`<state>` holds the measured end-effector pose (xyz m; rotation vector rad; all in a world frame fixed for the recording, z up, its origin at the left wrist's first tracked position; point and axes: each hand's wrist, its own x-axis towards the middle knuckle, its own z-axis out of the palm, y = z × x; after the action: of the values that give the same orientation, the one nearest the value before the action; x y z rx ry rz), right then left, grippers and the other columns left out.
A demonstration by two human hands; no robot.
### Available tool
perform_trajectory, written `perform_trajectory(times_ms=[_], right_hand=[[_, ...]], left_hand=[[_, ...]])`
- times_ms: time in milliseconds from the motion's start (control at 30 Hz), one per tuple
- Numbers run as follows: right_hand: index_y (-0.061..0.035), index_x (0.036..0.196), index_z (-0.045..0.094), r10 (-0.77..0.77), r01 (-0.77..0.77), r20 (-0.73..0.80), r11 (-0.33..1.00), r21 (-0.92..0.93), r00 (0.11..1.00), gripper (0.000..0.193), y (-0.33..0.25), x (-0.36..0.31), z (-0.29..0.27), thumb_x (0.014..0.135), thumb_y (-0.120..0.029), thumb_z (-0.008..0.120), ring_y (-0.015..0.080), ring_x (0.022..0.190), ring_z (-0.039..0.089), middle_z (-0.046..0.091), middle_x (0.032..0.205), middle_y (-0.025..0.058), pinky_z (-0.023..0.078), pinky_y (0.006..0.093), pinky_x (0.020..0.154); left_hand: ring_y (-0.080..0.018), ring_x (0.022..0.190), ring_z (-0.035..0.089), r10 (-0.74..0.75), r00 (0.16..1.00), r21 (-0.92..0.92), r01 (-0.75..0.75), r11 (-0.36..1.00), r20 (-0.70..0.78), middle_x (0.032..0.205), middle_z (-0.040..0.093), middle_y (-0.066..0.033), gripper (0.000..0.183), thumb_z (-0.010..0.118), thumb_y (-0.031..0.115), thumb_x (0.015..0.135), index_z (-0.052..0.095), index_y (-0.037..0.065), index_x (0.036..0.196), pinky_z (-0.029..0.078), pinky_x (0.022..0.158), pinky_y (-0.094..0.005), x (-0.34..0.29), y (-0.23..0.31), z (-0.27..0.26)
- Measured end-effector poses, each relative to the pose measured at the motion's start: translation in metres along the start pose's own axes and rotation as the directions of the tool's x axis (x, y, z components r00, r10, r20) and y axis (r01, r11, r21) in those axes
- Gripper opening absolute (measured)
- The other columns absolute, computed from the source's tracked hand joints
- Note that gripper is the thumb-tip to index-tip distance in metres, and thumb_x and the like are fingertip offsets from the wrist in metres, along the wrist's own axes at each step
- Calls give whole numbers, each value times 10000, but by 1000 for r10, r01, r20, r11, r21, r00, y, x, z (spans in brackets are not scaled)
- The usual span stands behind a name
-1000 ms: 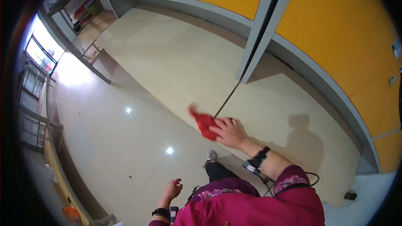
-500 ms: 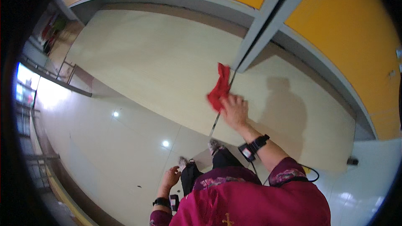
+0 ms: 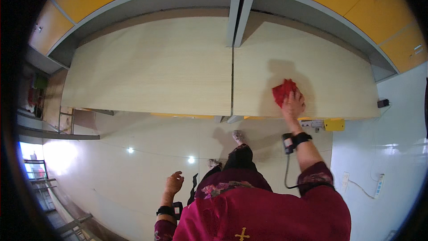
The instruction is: Wiping a desk and adjacent wall with a cloth.
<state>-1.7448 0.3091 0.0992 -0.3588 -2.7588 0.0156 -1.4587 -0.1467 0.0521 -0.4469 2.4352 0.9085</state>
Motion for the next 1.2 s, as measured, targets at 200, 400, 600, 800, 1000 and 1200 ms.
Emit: perform_trajectory(times_ms=[200, 400, 600, 800, 1000, 1200], right_hand=[[-177, 996, 551, -556, 461, 89, 758, 461, 826, 276, -195, -28, -25, 749, -296, 528, 265, 1026, 412, 467, 1119, 53, 340, 437, 801], [-194, 1088, 512, -884, 831, -185, 306, 465, 429, 393, -257, -51, -40, 731, -352, 551, 247, 1041, 391, 439, 1141, 68, 330, 429, 792], [-191, 1108, 484, -907, 892, -141, 346, 289, 397, 529, -204, -54, -36, 606, -267, 631, 273, 1036, 402, 449, 1122, 88, 342, 430, 796], [-180, 1160, 436, -944, 927, -36, 312, 208, 327, 595, -248, -55, -28, 604, -225, 640, 295, 1047, 386, 424, 1154, 105, 334, 440, 829], [-160, 1137, 460, -976, 976, -164, -165, 144, -140, 467, -422, -71, -26, 682, -185, 559, 280, 1080, 353, 409, 1173, 114, 313, 444, 858], [2, 982, 573, -713, 642, 263, -700, -313, -650, 363, -383, -88, 7, 725, -226, 459, 300, 1092, 381, 496, 1076, 145, 285, 430, 906]], left_hand=[[-267, 764, 598, -28, 1000, -35, 28, 999, -12, 856, 603, -149, 304, 541, 205, 744, 544, 48, 1005, 475, 699, -358, -12, 8, -16], [-265, 759, 599, -102, 978, -207, 63, 976, -183, 856, 604, -146, 295, 552, 174, 738, 544, 45, 1003, 476, 690, -354, -33, 5, -8], [-274, 767, 597, -327, 933, -372, 253, 893, -150, 857, 607, -149, 325, 554, 204, 733, 540, 50, 1019, 473, 694, -354, -96, -65, 58], [-273, 776, 599, -567, 815, -532, 430, 729, -118, 826, 617, -143, 317, 556, 226, 727, 555, 60, 998, 473, 692, -356, -143, -86, 126], [-260, 754, 607, -550, 825, -615, 369, 697, -128, 826, 617, -142, 293, 562, 187, 737, 550, 60, 1001, 475, 679, -346, -137, -61, 138], [-236, 735, 609, -626, 763, -755, 314, 575, -160, 862, 608, -154, 282, 555, 129, 758, 533, 50, 1028, 484, 638, -321, -144, -59, 131]])
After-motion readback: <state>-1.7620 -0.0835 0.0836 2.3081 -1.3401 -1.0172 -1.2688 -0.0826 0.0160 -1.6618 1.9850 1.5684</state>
